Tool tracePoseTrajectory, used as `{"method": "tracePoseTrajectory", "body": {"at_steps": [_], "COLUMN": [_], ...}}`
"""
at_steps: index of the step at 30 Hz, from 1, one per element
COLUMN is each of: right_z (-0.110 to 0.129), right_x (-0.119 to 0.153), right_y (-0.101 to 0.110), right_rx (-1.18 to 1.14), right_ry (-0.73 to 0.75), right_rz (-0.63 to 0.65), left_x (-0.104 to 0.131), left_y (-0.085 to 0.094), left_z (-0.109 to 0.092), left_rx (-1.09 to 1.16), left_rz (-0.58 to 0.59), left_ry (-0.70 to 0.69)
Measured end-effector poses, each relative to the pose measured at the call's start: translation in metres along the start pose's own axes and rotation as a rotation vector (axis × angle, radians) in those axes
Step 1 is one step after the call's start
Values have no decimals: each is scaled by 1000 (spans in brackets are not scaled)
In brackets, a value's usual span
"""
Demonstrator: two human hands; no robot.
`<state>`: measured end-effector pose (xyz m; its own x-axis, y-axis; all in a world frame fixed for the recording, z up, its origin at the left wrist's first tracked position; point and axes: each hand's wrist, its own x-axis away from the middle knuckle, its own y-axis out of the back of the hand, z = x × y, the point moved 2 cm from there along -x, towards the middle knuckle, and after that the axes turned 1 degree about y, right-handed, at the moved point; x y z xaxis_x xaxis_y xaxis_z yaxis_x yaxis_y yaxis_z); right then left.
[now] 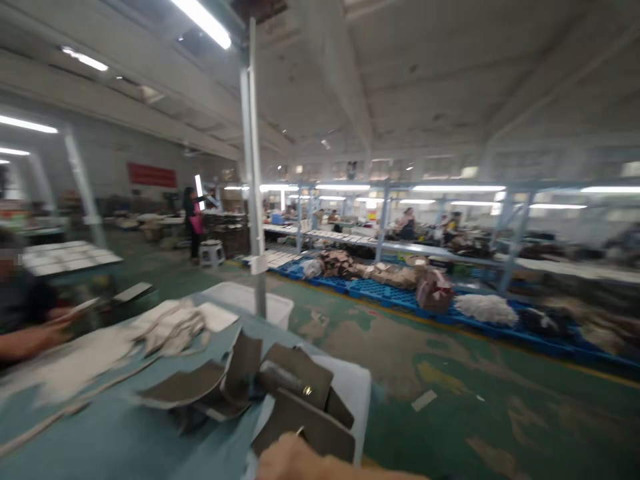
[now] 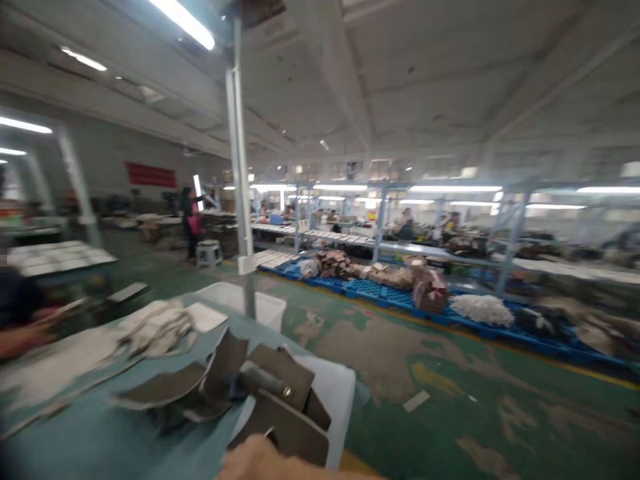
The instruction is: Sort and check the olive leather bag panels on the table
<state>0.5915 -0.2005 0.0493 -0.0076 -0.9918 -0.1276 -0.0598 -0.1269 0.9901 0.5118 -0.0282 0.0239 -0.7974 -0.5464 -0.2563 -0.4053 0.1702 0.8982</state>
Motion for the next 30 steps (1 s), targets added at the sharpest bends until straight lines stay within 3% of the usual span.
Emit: {"method": "tracePoseTrajectory", "body": {"at_steps": [1, 3, 4, 6, 9, 13, 22, 26, 30], "right_z": [0, -2, -5, -10, -14, -7, 5, -1, -2], "right_x": [-4, -12, -14, -17, -13, -11, -24, -18, -15], "right_y": [-8, -22, -27, -32, -28, -23, -15, -12, -16], "right_rx": [-36, -22, -11, -14, -33, -30, -150, -270, -209], "right_ry": [43, 63, 60, 82, 115, 121, 94, 129, 202], "right_rz": [11, 4, -21, -50, -37, 12, 70, 53, 59], "left_x": [34, 91, 110, 124, 117, 106, 84, 86, 88], "left_y": [5, 18, 22, 28, 31, 31, 30, 30, 31], "left_z": [20, 39, 40, 37, 35, 31, -6, -5, -3], "left_rx": [15, 139, 307, 539, 640, 533, 315, 276, 249], "left_rz": [61, 205, 325, 411, 485, 574, 520, 520, 523], "left_ry": [51, 117, 113, 120, 136, 122, 48, 37, 41]}}
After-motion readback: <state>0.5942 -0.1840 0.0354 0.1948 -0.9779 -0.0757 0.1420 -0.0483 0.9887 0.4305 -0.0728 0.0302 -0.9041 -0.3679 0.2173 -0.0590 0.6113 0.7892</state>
